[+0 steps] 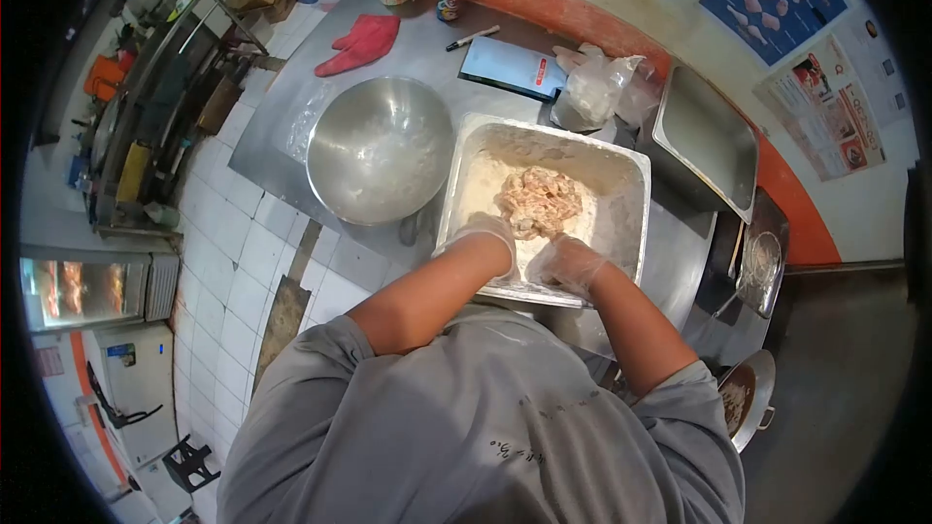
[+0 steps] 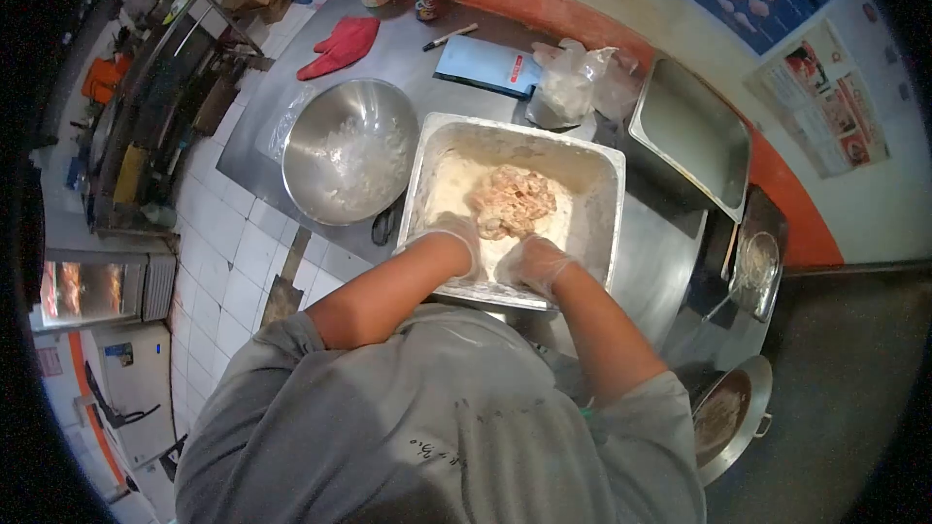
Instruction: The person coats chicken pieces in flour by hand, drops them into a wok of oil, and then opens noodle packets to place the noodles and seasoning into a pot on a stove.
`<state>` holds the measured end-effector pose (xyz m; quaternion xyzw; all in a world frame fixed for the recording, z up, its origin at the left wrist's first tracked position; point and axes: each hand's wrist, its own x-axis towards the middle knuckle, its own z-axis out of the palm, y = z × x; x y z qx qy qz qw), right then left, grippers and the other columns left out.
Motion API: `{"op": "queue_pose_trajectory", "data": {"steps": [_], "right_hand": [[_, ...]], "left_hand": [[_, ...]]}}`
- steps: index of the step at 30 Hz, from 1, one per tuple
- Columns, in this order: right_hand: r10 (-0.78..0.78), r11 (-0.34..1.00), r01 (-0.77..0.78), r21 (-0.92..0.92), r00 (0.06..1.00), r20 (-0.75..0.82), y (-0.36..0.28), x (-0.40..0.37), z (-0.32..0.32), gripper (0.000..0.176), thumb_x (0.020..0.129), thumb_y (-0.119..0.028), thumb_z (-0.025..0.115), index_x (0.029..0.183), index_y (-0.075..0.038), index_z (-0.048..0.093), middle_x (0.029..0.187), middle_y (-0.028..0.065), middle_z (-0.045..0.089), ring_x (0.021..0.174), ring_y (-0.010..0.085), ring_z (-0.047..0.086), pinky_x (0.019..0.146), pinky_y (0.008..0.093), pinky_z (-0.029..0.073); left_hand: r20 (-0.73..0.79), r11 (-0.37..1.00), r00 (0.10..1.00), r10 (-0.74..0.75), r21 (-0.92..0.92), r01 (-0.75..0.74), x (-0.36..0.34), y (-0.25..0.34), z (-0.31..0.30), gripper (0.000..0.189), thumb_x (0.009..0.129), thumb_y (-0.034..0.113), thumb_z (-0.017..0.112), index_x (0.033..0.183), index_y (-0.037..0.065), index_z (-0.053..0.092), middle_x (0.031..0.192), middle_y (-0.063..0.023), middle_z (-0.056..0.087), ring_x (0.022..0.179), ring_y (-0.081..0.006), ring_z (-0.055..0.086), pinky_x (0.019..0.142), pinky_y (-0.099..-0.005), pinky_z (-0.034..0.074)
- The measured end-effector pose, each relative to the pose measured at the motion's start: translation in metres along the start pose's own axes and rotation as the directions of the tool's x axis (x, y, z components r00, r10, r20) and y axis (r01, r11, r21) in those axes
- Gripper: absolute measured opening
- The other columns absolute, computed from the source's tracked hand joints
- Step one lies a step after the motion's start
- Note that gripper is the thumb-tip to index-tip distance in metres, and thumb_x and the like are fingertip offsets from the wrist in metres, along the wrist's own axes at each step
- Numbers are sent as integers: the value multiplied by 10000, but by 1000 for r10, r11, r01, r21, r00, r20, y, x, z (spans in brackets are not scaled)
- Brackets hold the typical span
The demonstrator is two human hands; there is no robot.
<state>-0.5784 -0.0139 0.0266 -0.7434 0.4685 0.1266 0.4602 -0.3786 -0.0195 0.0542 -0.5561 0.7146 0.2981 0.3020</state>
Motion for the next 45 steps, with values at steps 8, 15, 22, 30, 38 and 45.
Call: {"op": "queue_pose_trajectory", "data": {"steps": [8,15,22,30,38,45], "right_hand": [[105,916,-134,379,990,95,29,28,25,562,780,-200,755,1233,101,613,1042,208,732,940,263,694,861,385,554],[67,395,63,916,993,-97,-36,-33,-10,731,778,-76,703,1464,68,499,1299,142,669,1150,212,659,1002,317,512],[194,750,229,620,820,-538,-9,-21,-46,737,856,-242,730,1470,91,495,1378,224,645,1246,330,646,1094,420,486],[218,965,-88,248,796,-564,11,65,-18,980,780,-532,811,1431,127,492,1305,327,650,1243,455,625,1082,456,495],[-39,857,346,383,783,-621,-26,5,-26,835,690,-177,934,1393,65,556,1227,218,713,1144,307,698,1005,366,551],[339,936,-353,-18,910,-239,-10,-16,-23,784,752,-281,903,1367,85,583,1299,268,683,1224,348,675,1041,406,531]], "left_hand": [[121,976,977,173,-157,-153,3,0,0,787,690,551,902,1179,-48,753,1201,-231,747,1067,-316,736,922,-427,585],[-241,669,923,301,-636,-385,32,-34,32,631,741,356,908,1260,50,723,1139,-195,769,1008,-287,733,921,-386,567],[-365,808,925,-108,-575,-133,1,-39,-45,1039,850,563,774,1591,-39,365,1527,-290,526,1400,-381,544,1178,-373,417],[-322,820,917,-235,-573,9,60,-10,-30,885,864,503,763,1487,-66,495,1483,-273,567,1361,-370,581,1120,-393,480],[-304,706,938,167,-627,-329,24,-31,-41,828,826,351,772,1516,-8,490,1435,-243,620,1330,-366,601,1114,-365,485],[-260,944,962,-79,-329,-11,-24,-21,-12,1047,814,296,800,1640,-10,234,1569,-274,469,1418,-349,517,1180,-334,422]]}}
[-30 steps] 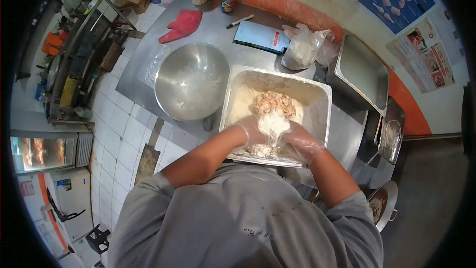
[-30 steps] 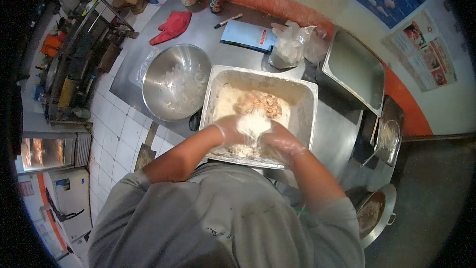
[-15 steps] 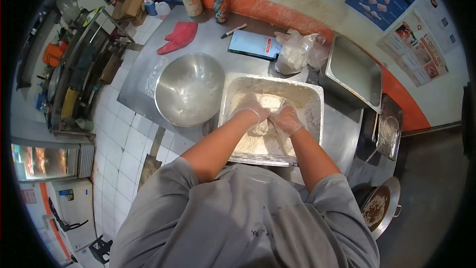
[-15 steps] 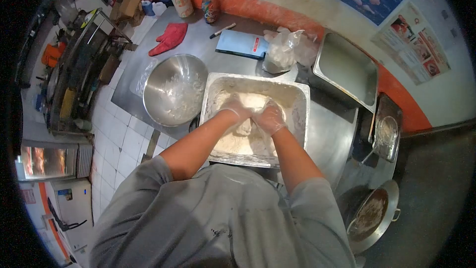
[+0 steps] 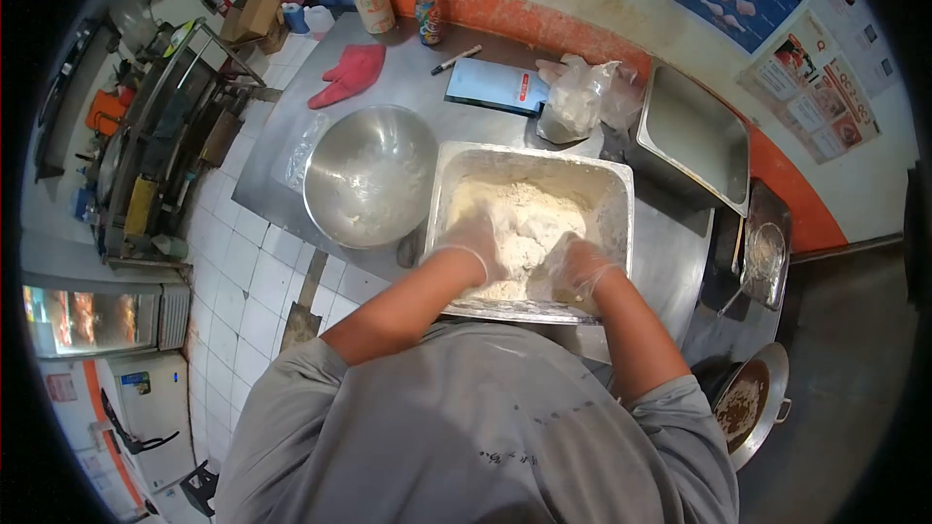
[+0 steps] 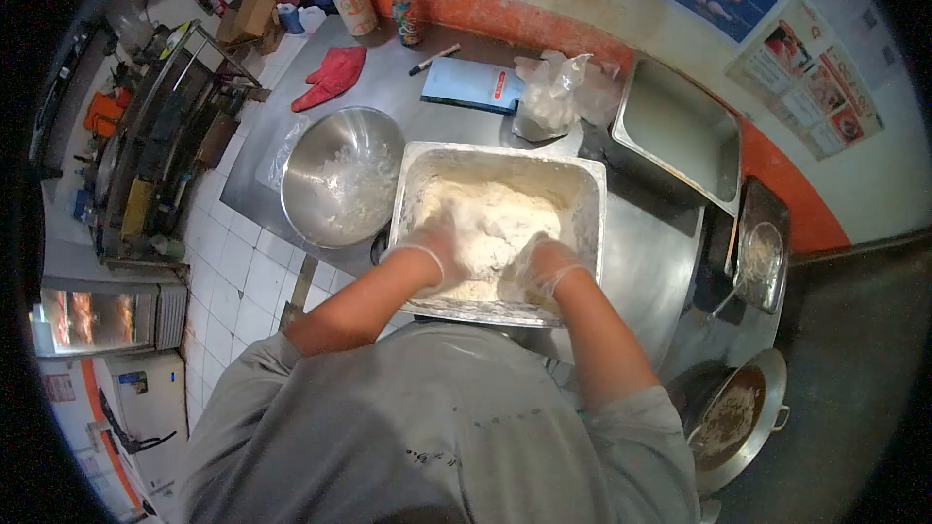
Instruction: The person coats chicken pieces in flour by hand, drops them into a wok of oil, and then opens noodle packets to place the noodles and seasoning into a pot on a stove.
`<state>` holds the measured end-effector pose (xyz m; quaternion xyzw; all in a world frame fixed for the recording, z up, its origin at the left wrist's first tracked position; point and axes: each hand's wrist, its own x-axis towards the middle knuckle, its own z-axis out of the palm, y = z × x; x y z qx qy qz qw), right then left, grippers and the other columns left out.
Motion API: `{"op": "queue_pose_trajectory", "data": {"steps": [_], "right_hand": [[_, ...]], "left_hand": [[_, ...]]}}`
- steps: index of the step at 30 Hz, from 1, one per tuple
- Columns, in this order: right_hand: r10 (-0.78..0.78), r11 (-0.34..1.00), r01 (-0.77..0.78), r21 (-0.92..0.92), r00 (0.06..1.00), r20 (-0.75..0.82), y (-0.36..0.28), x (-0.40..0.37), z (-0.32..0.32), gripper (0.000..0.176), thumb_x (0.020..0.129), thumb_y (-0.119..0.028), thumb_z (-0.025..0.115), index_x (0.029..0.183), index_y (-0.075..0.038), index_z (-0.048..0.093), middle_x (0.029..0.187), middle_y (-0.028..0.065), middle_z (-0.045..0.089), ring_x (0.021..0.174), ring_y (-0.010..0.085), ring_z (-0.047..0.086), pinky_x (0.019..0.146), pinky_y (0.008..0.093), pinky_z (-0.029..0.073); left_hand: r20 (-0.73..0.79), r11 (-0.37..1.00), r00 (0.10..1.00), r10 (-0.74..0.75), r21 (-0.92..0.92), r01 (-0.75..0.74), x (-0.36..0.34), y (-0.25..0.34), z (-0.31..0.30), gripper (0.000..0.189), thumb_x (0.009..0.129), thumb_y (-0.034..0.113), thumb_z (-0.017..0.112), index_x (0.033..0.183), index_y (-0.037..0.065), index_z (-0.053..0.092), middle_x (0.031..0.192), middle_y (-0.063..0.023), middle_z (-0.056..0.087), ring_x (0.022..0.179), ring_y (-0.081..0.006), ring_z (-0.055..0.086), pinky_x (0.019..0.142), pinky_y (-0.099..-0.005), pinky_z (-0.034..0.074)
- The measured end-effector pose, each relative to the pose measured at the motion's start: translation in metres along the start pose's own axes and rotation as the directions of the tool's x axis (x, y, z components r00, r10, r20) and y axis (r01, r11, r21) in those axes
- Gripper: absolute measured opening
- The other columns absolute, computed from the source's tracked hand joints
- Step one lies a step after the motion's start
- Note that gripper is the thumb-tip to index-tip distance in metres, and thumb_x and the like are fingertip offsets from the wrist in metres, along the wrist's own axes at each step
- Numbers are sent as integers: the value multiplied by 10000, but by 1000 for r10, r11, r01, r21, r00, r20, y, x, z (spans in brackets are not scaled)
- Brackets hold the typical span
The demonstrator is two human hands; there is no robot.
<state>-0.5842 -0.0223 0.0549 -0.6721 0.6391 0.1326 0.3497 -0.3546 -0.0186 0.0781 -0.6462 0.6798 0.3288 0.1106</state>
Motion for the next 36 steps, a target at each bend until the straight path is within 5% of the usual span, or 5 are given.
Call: {"op": "queue_pose_trajectory", "data": {"steps": [15,17,21,33,36], "right_hand": [[-277,570,590,572,793,-542,-3,-6,11,880,826,-160,824,1534,78,358,1333,311,644,1229,399,667,1024,425,542],[41,998,-46,-30,988,-147,2,-17,-6,564,897,-138,704,1412,39,557,1207,282,712,1129,404,712,973,446,564],[-296,818,439,-370,875,383,1,-1,46,311,928,-229,590,992,-16,808,1145,235,756,1085,383,731,950,470,566],[-324,910,270,316,937,133,-26,2,36,491,825,-317,796,1109,78,733,1023,253,748,974,307,724,898,396,560],[-261,472,371,800,925,-275,-12,-17,15,671,787,-335,846,1268,91,653,1137,232,732,1054,294,712,937,389,557]], "left_hand": [[-112,951,984,137,-264,-162,-12,2,-32,887,850,287,779,1546,-70,359,1436,-234,596,1339,-336,593,1106,-368,492],[-111,997,991,72,-27,-75,-26,3,-19,836,880,413,740,1495,-75,456,1406,-249,626,1300,-357,623,1082,-393,512],[312,962,950,30,249,-112,-25,12,7,592,920,434,665,1330,8,683,1388,-202,666,1277,-356,649,1058,-438,520],[191,975,958,216,-95,-201,34,-19,47,658,794,400,821,1290,-13,691,1270,-252,707,1200,-368,680,1025,-410,531],[-10,938,990,141,-317,-137,36,-23,22,856,806,443,826,1446,-51,545,1376,-290,635,1280,-368,635,1072,-395,507]]}}
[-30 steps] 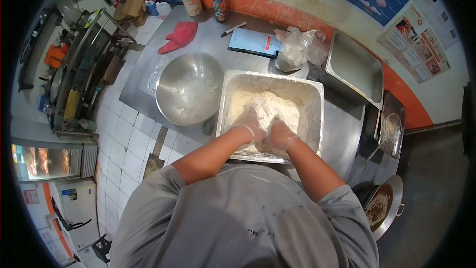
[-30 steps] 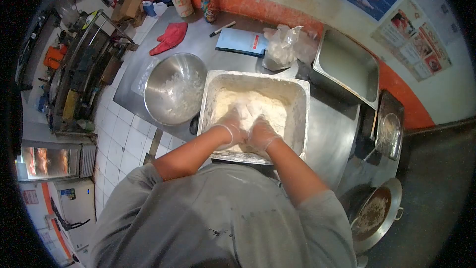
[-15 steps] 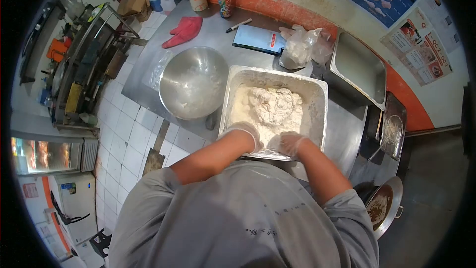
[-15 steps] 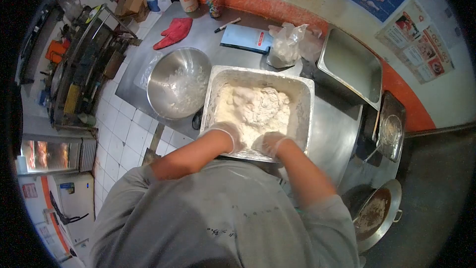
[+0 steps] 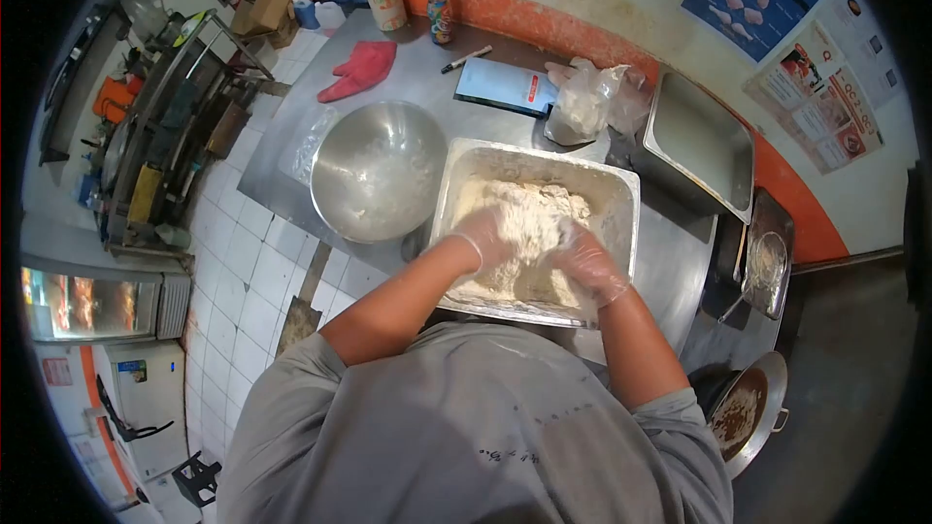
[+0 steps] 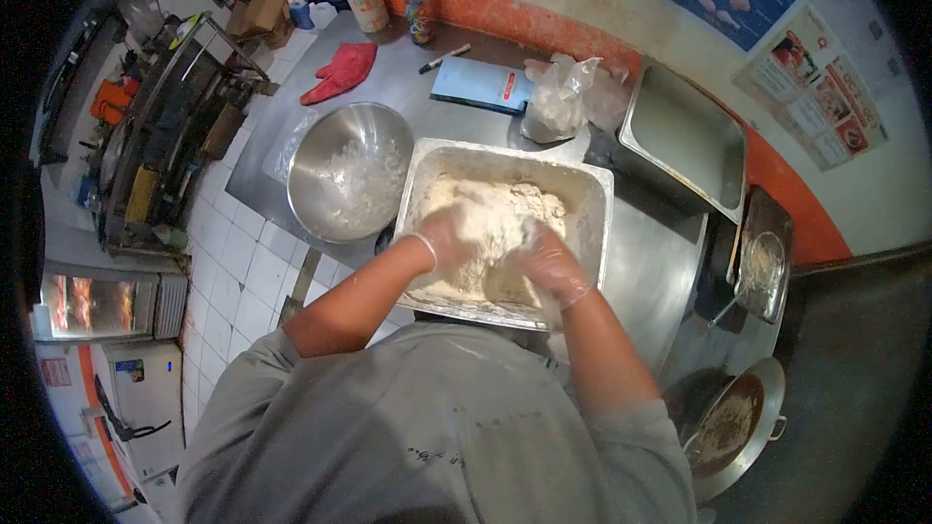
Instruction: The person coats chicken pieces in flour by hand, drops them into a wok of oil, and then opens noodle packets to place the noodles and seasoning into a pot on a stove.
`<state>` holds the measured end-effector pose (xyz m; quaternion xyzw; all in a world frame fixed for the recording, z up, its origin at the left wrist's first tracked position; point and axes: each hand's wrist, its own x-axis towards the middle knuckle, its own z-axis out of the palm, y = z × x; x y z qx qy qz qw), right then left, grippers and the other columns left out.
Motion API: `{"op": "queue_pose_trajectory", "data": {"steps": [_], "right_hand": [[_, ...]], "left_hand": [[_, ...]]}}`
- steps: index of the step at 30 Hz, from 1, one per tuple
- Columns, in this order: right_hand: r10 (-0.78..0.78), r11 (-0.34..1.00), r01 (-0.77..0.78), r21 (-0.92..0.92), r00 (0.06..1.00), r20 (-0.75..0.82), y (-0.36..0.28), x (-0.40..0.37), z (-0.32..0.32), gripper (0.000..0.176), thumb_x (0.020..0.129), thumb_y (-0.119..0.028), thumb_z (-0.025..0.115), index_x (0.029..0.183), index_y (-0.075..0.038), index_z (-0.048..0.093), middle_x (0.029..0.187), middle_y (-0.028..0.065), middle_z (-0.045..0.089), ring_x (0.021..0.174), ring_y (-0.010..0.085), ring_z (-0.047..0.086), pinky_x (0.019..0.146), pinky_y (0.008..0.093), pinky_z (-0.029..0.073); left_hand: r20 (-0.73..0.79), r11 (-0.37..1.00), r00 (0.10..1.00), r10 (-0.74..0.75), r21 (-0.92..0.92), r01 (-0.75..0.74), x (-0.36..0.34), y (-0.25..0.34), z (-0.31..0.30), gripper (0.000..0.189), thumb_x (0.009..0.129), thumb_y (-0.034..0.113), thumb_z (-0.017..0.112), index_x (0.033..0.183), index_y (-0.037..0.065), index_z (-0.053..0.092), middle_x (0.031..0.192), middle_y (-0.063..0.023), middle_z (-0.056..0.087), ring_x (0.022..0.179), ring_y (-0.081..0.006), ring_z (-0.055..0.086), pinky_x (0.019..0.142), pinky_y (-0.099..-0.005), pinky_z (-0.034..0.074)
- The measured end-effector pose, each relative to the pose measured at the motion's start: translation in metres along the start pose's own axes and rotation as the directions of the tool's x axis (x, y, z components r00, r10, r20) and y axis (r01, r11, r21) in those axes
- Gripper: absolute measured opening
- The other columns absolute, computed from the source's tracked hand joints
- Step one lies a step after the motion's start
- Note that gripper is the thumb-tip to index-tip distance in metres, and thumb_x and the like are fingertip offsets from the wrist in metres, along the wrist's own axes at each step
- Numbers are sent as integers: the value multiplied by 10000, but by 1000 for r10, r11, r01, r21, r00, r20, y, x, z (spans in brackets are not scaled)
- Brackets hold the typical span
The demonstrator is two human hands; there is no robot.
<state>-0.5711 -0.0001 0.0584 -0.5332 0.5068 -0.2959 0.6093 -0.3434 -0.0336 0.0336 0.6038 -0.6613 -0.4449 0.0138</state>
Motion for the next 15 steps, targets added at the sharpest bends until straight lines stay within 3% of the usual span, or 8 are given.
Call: {"op": "queue_pose_trajectory", "data": {"steps": [3,5,7,9,10,12,14,15], "right_hand": [[139,917,-211,-338,964,-226,8,30,-32,932,703,-405,884,1406,108,552,1336,288,667,1229,379,668,1040,415,530],[215,624,-292,-725,956,-200,30,61,-39,1020,656,-422,928,1409,137,528,1343,298,659,1248,392,657,1063,427,523],[188,648,-250,-720,968,-168,27,71,-14,1101,615,-448,955,1416,159,505,1339,308,653,1261,409,644,1079,426,518],[34,429,-94,-898,996,-88,55,90,8,1114,617,-414,971,1442,150,480,1350,309,645,1275,406,634,1081,419,517],[34,431,-94,-898,996,-88,49,81,9,1114,617,-414,971,1442,150,480,1350,309,645,1275,406,634,1081,419,517],[-62,731,-10,-683,995,-80,22,55,8,1052,656,-297,966,1468,132,455,1343,292,654,1267,398,638,1062,410,525],[-103,770,33,-637,992,-74,27,48,1,967,679,-242,952,1456,101,489,1307,277,676,1233,395,658,1041,413,533],[-138,808,75,-585,988,-64,29,46,-3,887,703,-187,937,1444,71,522,1271,262,697,1199,392,677,1020,417,541]], "left_hand": [[-64,988,988,-139,62,143,9,24,-28,981,820,467,823,1526,-93,436,1451,-307,582,1330,-373,604,1103,-388,489],[-95,970,975,-203,115,213,19,37,-28,1006,814,465,827,1536,-102,416,1456,-300,581,1332,-376,601,1112,-382,485],[-62,972,990,-128,189,138,36,35,-10,1036,772,554,763,1491,-126,456,1498,-292,546,1376,-367,564,1175,-378,430],[-38,956,999,-33,290,43,40,44,0,1021,777,493,758,1545,-80,407,1489,-301,550,1372,-362,567,1182,-371,420],[-48,983,999,-22,180,31,57,31,15,1005,778,484,759,1556,-49,412,1495,-293,549,1363,-357,573,1175,-364,426],[-62,997,998,-4,72,8,70,18,27,990,779,475,761,1566,-18,417,1500,-284,547,1354,-352,579,1169,-357,431],[-205,875,889,410,-185,-447,71,8,32,872,799,450,748,1515,13,507,1459,-265,590,1324,-345,597,1147,-339,447],[-202,874,888,413,-185,-449,70,5,27,872,799,450,748,1515,13,507,1459,-265,590,1324,-345,597,1147,-339,447]]}}
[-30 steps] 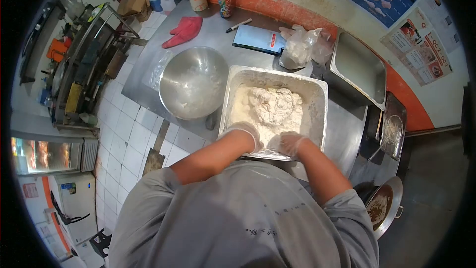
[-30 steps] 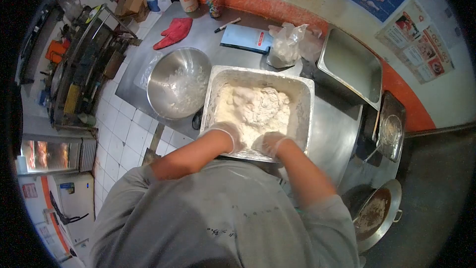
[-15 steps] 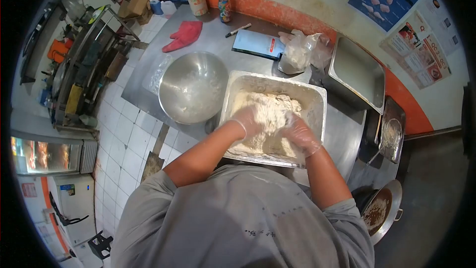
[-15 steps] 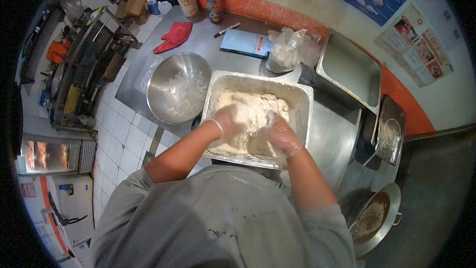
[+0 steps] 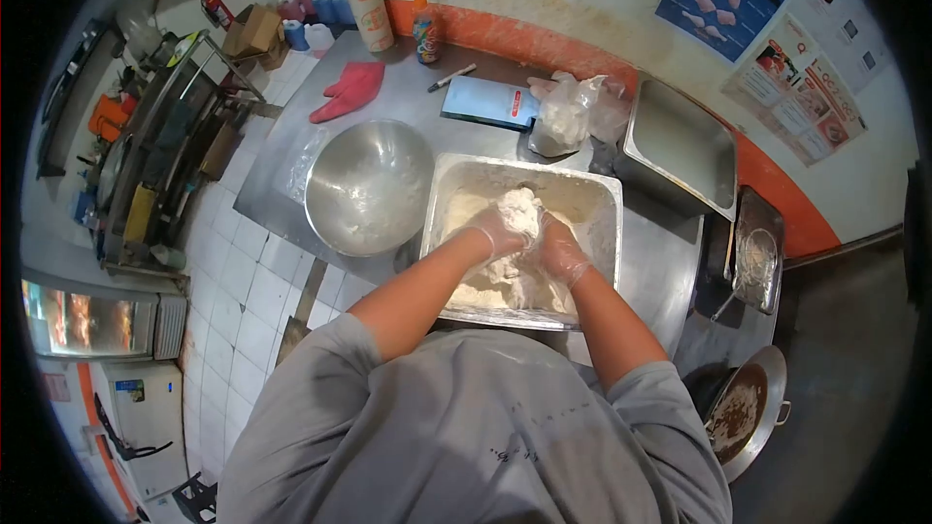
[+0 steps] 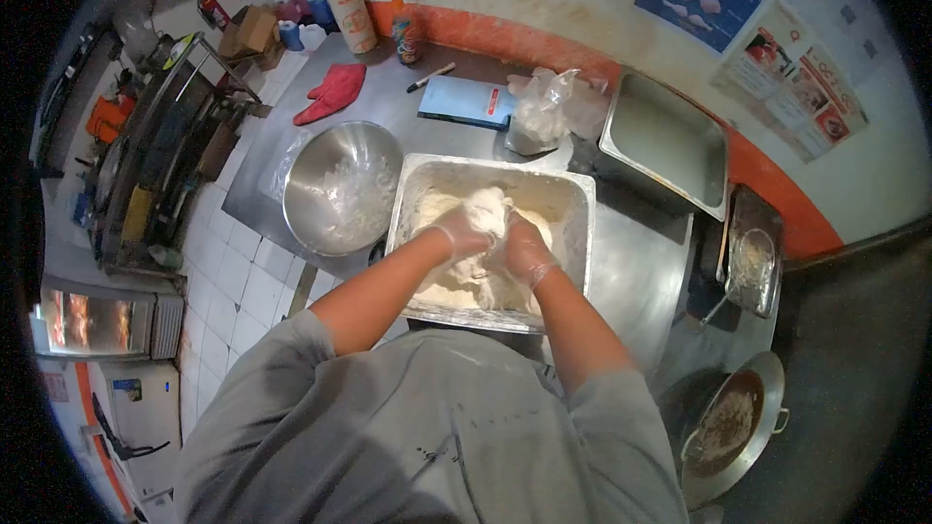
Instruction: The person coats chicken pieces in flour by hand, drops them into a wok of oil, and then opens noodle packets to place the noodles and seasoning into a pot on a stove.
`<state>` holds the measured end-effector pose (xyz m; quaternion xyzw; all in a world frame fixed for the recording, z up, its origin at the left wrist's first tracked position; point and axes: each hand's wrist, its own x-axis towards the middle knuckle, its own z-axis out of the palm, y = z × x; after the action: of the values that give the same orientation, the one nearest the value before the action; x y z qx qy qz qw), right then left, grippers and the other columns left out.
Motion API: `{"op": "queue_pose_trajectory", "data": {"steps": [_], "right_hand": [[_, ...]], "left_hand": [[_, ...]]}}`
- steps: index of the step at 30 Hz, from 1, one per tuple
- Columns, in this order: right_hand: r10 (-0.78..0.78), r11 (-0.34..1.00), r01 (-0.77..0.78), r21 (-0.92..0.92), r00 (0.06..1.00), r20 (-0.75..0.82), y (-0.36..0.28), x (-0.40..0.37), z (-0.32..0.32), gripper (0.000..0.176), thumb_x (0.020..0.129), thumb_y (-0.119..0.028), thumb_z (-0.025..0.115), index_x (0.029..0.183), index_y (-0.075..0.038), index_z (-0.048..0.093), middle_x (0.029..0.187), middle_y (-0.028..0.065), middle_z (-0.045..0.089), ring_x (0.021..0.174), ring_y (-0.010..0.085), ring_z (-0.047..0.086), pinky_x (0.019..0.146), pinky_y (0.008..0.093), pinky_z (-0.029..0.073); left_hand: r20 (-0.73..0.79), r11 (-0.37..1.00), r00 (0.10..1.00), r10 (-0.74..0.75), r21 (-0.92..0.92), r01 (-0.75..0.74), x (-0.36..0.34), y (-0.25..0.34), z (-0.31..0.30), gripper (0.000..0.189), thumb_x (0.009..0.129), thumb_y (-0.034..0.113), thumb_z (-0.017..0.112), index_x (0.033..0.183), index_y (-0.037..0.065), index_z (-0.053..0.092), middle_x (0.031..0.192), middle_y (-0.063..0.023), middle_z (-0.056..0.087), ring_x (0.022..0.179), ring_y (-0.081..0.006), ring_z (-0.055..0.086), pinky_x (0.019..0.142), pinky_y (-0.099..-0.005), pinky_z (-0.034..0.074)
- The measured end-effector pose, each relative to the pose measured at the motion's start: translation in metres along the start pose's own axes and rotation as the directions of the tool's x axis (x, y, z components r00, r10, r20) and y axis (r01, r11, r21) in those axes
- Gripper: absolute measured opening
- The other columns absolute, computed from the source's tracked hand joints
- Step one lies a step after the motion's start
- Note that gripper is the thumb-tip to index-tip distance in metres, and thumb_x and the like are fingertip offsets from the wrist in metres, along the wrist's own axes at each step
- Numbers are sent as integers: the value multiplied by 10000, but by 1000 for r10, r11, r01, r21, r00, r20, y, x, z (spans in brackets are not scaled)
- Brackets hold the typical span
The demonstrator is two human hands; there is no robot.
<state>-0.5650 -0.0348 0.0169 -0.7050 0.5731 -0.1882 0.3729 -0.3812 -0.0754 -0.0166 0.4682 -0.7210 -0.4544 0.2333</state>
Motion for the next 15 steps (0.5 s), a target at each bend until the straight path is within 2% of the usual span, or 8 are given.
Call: {"op": "queue_pose_trajectory", "data": {"steps": [1,2,3,6,8,10,13,15], "right_hand": [[4,1000,-4,2,1000,0,-9,-6,-9,887,703,-187,937,1444,71,522,1271,262,697,1199,392,677,1020,417,541],[18,989,-14,148,1000,-24,-17,-15,-20,813,718,-156,915,1420,45,557,1240,256,712,1167,398,690,1002,424,546],[37,956,-22,293,998,-46,-22,-23,-27,742,733,-124,894,1396,18,592,1209,249,726,1136,403,703,984,431,551],[60,982,-37,183,991,-117,50,-15,-24,603,795,-105,829,1360,-18,636,1199,241,738,1116,401,715,964,442,556],[87,992,-82,96,995,-56,48,-19,-25,583,834,-178,776,1364,10,621,1241,254,724,1159,388,708,1000,440,553],[222,872,-147,-467,969,111,4,-32,-30,650,835,-286,766,1361,61,609,1251,275,714,1192,390,698,1036,438,548],[318,798,-275,-537,948,-13,21,7,-1,628,783,-289,813,1266,84,667,1242,313,692,1167,445,690,993,459,563],[351,807,-255,-533,932,86,7,29,-1,707,786,-329,812,1322,94,629,1246,307,699,1182,427,691,1024,450,553]], "left_hand": [[78,988,991,-107,116,98,-2,1,-9,815,809,450,740,1462,0,555,1425,-258,617,1305,-351,610,1134,-342,459],[143,953,964,-225,235,188,-7,1,-16,763,819,451,731,1409,-14,602,1392,-251,644,1286,-356,622,1121,-346,471],[161,896,910,-381,305,321,-29,64,-49,695,851,466,703,1345,-19,646,1343,-260,671,1255,-363,642,1100,-357,492],[77,757,827,-556,458,466,-31,36,-53,673,861,482,684,1316,-13,671,1349,-265,667,1248,-377,650,1086,-376,509],[47,750,841,-539,481,454,-51,67,-50,642,904,435,651,1330,-46,661,1347,-278,661,1271,-372,630,1080,-399,493],[-73,619,900,-430,702,353,-58,57,-29,714,927,447,608,1394,-93,599,1497,-275,559,1430,-370,497,1176,-397,404],[-108,587,876,-470,703,402,-44,84,-36,805,870,420,647,1426,-151,535,1526,-339,498,1479,-401,449,1221,-399,369],[-144,646,854,-500,594,479,-29,76,-36,787,868,408,648,1418,-145,547,1517,-334,511,1465,-397,470,1217,-397,376]]}}
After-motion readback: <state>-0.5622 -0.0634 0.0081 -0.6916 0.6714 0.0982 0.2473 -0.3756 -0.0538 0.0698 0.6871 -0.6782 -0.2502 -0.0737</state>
